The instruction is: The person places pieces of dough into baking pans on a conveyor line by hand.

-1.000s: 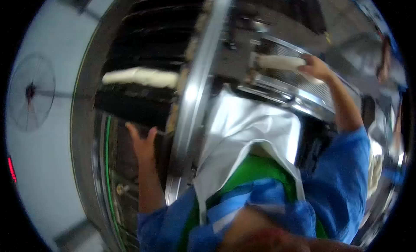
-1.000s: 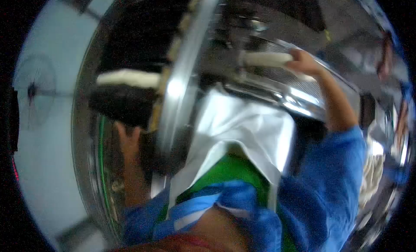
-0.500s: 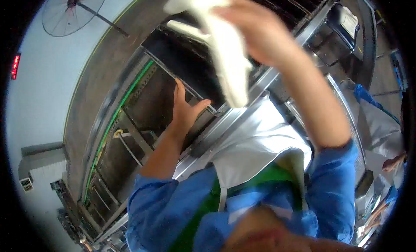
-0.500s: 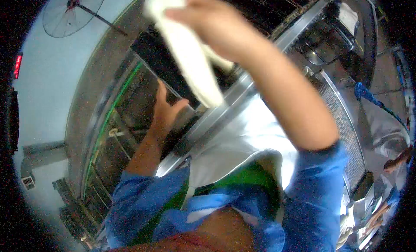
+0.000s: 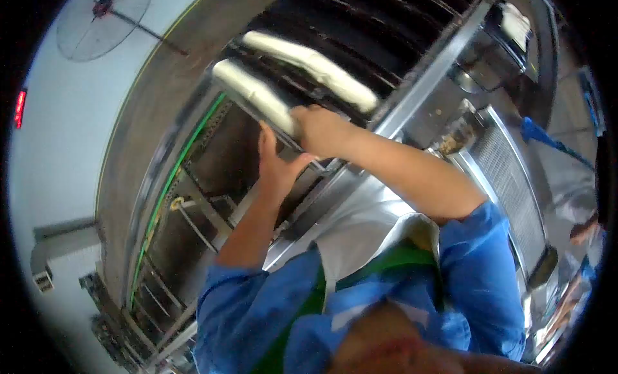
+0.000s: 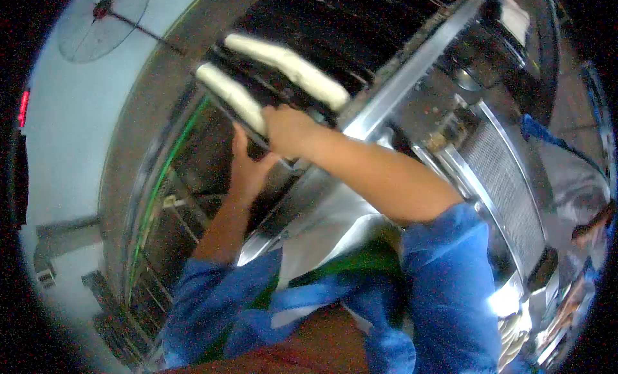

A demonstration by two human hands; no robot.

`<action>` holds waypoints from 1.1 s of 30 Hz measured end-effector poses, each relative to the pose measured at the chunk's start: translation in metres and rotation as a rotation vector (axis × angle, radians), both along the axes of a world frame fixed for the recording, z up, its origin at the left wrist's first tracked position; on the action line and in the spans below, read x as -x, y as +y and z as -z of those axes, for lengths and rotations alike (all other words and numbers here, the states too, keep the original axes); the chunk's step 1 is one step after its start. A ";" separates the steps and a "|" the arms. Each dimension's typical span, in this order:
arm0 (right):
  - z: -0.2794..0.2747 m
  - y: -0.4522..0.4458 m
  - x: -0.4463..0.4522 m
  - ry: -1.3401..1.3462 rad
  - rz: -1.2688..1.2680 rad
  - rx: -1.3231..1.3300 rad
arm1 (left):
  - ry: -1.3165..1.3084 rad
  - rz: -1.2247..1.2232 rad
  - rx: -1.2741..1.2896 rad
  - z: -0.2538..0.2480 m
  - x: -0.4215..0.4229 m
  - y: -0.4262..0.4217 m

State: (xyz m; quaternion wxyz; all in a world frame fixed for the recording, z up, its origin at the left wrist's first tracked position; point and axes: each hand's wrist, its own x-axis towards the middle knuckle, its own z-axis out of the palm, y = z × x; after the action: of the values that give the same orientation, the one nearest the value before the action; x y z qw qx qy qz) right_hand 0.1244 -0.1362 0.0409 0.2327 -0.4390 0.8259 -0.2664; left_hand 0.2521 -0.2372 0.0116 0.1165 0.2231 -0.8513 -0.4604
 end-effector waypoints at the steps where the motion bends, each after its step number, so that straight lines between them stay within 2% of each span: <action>1: -0.001 0.008 0.001 0.024 -0.034 0.022 | -0.082 -0.034 0.006 -0.005 0.002 0.004; 2: -0.021 0.022 -0.004 0.134 -0.057 0.073 | -0.052 -0.001 0.042 0.012 0.001 -0.004; 4: -0.028 0.054 -0.006 0.051 -0.042 0.355 | -0.031 0.131 0.095 0.002 0.003 -0.009; 5: -0.018 0.068 0.001 0.123 -0.071 0.523 | 0.140 0.176 -0.383 0.005 0.002 -0.004; 6: -0.022 0.091 0.007 0.093 -0.030 0.637 | 0.245 -0.188 -1.010 -0.021 0.011 0.014; 7: -0.038 0.127 0.010 0.073 0.120 0.506 | -0.022 0.113 -0.138 -0.004 0.005 -0.001; 8: -0.036 0.159 0.014 0.100 0.243 0.458 | -0.055 0.143 0.055 0.005 0.003 -0.005; 10: -0.018 0.228 0.014 0.235 0.468 0.411 | -0.067 0.131 -0.002 0.017 0.007 0.008; 12: -0.013 0.302 -0.001 0.203 0.748 0.321 | -0.090 0.132 0.004 0.030 0.006 0.016; 13: -0.001 0.339 -0.013 0.281 0.899 0.201 | -0.095 0.135 0.006 0.034 0.006 0.022; 15: 0.005 0.397 -0.047 0.116 1.270 0.043 | -0.099 0.154 0.012 0.039 0.010 0.030; 17: 0.017 0.444 -0.081 0.032 1.528 0.051 | -0.119 0.167 0.034 0.042 0.010 0.039; 19: 0.029 0.479 -0.110 0.122 1.606 -0.044 | -0.130 0.176 0.053 0.047 0.012 0.050; 21: 0.034 0.492 -0.122 0.086 1.759 -0.034 | -0.132 0.201 0.054 0.052 0.019 0.063; 24: 0.050 0.496 -0.126 0.284 1.809 -0.154 | -0.143 0.250 0.062 0.059 0.022 0.081; 30: 0.059 0.499 -0.118 0.469 1.770 0.074 | -0.144 0.326 0.083 0.063 0.030 0.106; 33: 0.059 0.505 -0.121 0.391 1.829 0.159 | -0.145 0.352 0.085 0.065 0.033 0.114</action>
State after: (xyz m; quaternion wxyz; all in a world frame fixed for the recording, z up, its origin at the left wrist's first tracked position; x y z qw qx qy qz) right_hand 0.2452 0.3685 -0.0180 -0.2406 0.3293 0.8540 -0.3231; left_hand 0.2195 -0.1236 -0.0535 -0.0183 0.0982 -0.9021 -0.4198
